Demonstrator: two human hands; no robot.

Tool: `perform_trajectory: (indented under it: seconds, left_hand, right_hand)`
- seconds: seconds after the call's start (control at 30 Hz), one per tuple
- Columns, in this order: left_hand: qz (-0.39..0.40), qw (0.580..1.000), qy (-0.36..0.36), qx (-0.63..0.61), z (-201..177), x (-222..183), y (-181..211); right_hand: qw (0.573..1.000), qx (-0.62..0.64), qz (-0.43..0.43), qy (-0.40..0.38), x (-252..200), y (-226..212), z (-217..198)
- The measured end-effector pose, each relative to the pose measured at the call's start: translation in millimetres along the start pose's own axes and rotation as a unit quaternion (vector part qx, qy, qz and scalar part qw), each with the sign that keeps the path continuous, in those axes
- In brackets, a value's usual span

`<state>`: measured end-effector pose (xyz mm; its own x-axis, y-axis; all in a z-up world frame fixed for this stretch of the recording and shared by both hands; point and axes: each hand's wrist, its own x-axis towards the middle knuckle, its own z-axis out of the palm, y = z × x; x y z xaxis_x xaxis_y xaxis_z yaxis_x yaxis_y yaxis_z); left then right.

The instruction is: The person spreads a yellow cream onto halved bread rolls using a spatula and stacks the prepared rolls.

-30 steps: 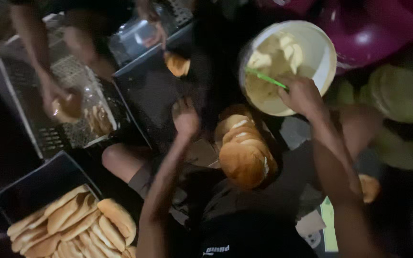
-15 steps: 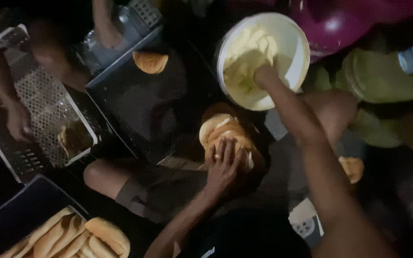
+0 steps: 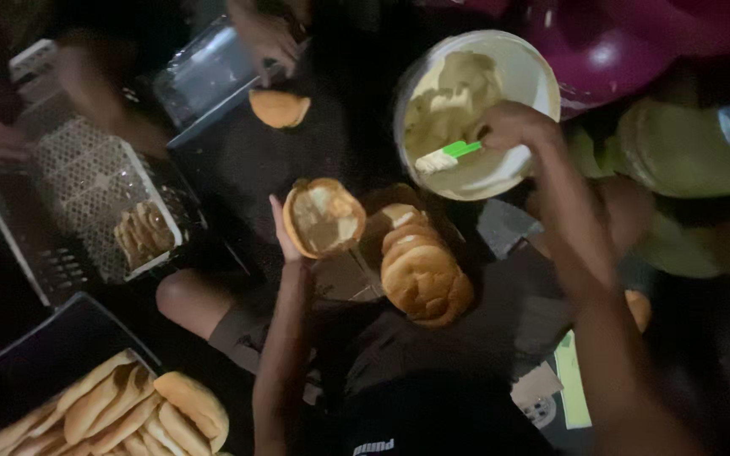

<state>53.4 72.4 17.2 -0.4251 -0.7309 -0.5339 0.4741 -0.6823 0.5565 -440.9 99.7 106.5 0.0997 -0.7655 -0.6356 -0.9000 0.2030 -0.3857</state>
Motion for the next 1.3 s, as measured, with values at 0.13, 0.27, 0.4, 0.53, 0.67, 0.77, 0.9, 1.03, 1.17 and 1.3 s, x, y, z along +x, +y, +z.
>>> perform_trajectory:
  seconds: [0.13, 0.27, 0.4, 0.53, 0.67, 0.77, 0.9, 1.03, 1.17, 1.3]
  left_hand:
    - [0.026, 0.997, -0.034, -0.056, 18.7, 2.8, -3.3]
    - [-0.01, 0.988, -0.115, -0.098, 55.8, -19.6, -3.5]
    - [-0.034, 0.987, -0.141, -0.069, 67.1, -31.9, 8.7]
    - [0.029, 0.996, -0.018, 0.083, 55.1, -30.5, 17.6]
    - [-0.007, 0.989, 0.14, 0.041, 59.4, -28.8, 21.5]
    - [0.033, 0.999, -0.019, -0.029, 62.9, -36.4, 18.8]
    - [0.061, 0.997, 0.005, 0.054, 60.0, -25.8, 8.7]
    - [0.071, 0.996, 0.01, -0.044, 51.2, -22.1, 7.6]
    - [0.091, 0.987, -0.044, -0.123, 43.1, -19.4, 30.8]
    - [0.131, 0.987, 0.094, -0.012, 13.2, 14.8, 44.1]
  right_hand:
    - [0.995, 0.055, -0.077, 0.044, -48.3, -49.5, -23.1]
    - [0.994, 0.05, -0.098, 0.026, -54.3, -130.7, 0.1]
    - [0.987, -0.106, -0.101, 0.059, -24.2, -203.0, 28.1]
    - [0.959, -0.159, -0.212, 0.097, -27.0, -223.2, 46.3]
    - [0.893, -0.296, -0.288, 0.178, -40.2, -225.1, 46.7]
    - [0.929, -0.317, -0.168, 0.087, -44.9, -234.7, 40.1]
    - [0.919, -0.362, -0.127, 0.088, -58.7, -234.9, 51.8]
    - [0.954, -0.282, -0.076, 0.061, -56.7, -204.5, 65.3]
    - [0.939, -0.178, -0.12, 0.268, -73.6, -134.6, 58.4]
    - [0.934, -0.125, -0.072, 0.326, -85.1, -89.5, 53.4]
